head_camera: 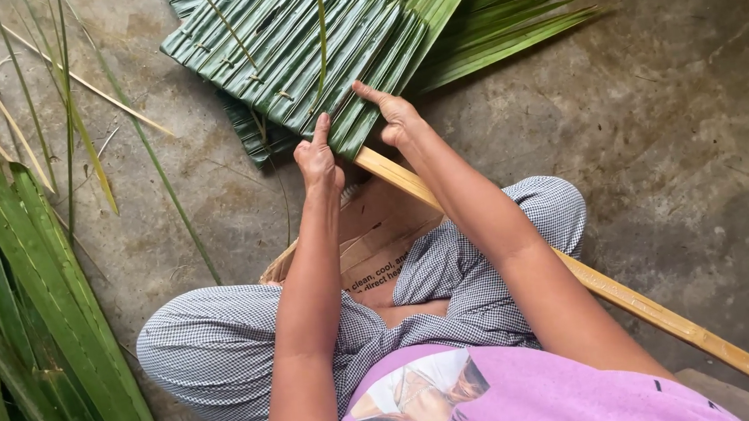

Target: Weaving palm leaves around a wooden stick to create a thatched panel.

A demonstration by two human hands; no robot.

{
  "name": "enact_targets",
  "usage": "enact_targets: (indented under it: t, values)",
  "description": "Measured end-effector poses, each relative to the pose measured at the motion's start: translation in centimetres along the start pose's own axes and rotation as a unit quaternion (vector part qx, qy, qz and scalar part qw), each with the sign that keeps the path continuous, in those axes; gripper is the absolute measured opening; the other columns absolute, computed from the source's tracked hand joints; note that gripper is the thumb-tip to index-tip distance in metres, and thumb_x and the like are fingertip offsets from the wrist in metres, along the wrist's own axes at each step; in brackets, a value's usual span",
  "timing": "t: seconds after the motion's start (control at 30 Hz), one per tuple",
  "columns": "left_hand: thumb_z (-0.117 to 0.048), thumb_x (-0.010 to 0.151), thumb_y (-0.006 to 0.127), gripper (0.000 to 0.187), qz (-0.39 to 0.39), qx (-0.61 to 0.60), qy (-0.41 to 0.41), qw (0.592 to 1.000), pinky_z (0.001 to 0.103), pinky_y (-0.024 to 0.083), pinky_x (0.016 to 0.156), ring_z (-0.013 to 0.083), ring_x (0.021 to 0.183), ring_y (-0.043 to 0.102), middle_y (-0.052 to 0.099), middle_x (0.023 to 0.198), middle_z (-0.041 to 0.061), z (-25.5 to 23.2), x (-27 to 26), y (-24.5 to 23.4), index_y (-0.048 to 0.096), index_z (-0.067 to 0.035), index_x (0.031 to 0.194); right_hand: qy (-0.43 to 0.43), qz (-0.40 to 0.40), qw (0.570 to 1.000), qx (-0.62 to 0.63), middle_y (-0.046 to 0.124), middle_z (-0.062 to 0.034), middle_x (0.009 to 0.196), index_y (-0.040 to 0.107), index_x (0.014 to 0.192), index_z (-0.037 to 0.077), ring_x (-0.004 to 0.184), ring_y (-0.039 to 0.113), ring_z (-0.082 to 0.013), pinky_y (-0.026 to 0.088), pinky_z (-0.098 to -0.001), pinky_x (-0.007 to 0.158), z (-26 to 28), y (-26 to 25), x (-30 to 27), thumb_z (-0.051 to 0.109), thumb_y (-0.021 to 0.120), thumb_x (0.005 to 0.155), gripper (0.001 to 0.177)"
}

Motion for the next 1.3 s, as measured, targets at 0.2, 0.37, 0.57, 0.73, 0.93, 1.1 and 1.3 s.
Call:
enact_targets:
  t: [0.2, 0.37, 0.57, 0.73, 0.93, 1.1, 1.3]
  values:
    - [-0.015, 0.066, 0.098, 0.047, 0.006, 0.006, 0.005, 1.000, 0.040, 0.059, 0.048, 0.0295, 0.054, 0.069, 0.062, 0.065, 0.023, -2.0, -2.0, 1.0, 0.059, 0.011, 0.072, 0.099, 0.053, 0.993, -0.023, 0.074, -0.0226, 0.106, 0.063, 0.118, -0.003, 0.097, 0.075, -0.0384, 0.061, -0.0613, 0.085, -2.2, 0.9, -3.2, 0.014, 0.106, 0.059, 0.074]
    - [-0.015, 0.069, 0.097, 0.046, 0.024, -0.008, 0.002, 1.000, 0.042, 0.061, 0.048, 0.0308, 0.056, 0.071, 0.065, 0.067, 0.024, -2.4, -2.4, 0.9, 0.062, 0.014, 0.077, 0.053, 0.006, 0.998, -0.036, 0.073, -0.0248, 0.106, 0.060, 0.119, -0.005, 0.099, 0.074, -0.0408, 0.061, -0.0618, 0.083, -1.7, 2.3, -4.7, 0.008, 0.106, 0.055, 0.080]
    - [-0.018, 0.078, 0.091, 0.037, 0.058, -0.051, -0.007, 0.997, 0.043, 0.065, 0.052, 0.0291, 0.059, 0.075, 0.070, 0.072, 0.023, -2.2, -3.1, 0.7, 0.068, 0.010, 0.086, -0.008, -0.022, 0.998, -0.066, 0.072, -0.0241, 0.105, 0.063, 0.116, -0.007, 0.099, 0.074, -0.0382, 0.062, -0.0564, 0.082, -1.9, 2.9, -4.5, 0.009, 0.107, 0.050, 0.081]
    - [-0.034, 0.091, 0.080, 0.040, 0.083, -0.050, 0.025, 0.995, 0.039, 0.067, 0.063, 0.0198, 0.071, 0.076, 0.074, 0.084, 0.017, -3.9, -7.8, 1.6, 0.071, 0.004, 0.100, -0.027, -0.044, 0.996, -0.073, 0.071, -0.0261, 0.102, 0.064, 0.110, -0.009, 0.099, 0.073, -0.0391, 0.061, -0.0550, 0.083, -1.7, 3.2, -4.8, 0.009, 0.107, 0.047, 0.078]
    - [-0.047, 0.099, 0.069, 0.045, 0.058, 0.070, 0.117, 0.989, 0.029, 0.064, 0.078, 0.0079, 0.081, 0.069, 0.075, 0.089, 0.007, -3.2, -9.6, 1.0, 0.073, -0.002, 0.102, -0.040, -0.062, 0.994, -0.080, 0.071, -0.0272, 0.097, 0.067, 0.101, -0.011, 0.096, 0.074, -0.0396, 0.061, -0.0546, 0.081, -1.7, 3.2, -5.0, 0.009, 0.106, 0.043, 0.073]
    - [-0.048, 0.104, 0.061, 0.052, -0.024, 0.060, 0.095, 0.993, 0.027, 0.063, 0.057, 0.0205, 0.079, 0.068, 0.058, 0.134, 0.009, -1.4, -6.5, -1.8, 0.049, -0.017, 0.144, -0.049, -0.045, 0.997, -0.048, 0.071, -0.0275, 0.096, 0.067, 0.103, -0.014, 0.091, 0.074, -0.0425, 0.063, -0.0542, 0.073, -1.6, 3.0, -3.5, 0.005, 0.106, 0.044, 0.073]
    - [-0.021, 0.102, 0.065, 0.016, -0.002, 0.343, 0.473, 0.812, 0.037, 0.056, 0.090, 0.0275, 0.100, 0.069, 0.066, 0.104, 0.008, -12.3, -1.2, 0.7, 0.071, -0.013, 0.114, -0.047, -0.042, 0.997, -0.035, 0.072, -0.0276, 0.093, 0.067, 0.101, -0.014, 0.087, 0.075, -0.0422, 0.063, -0.0541, 0.071, -2.1, 2.7, -2.2, 0.003, 0.105, 0.045, 0.070]
Point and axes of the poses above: each hand's wrist, its own x-axis towards the middle knuckle, its own y-axis out of the palm, z = x × y, the point moved 2 cm from there along x, towards the middle knuckle
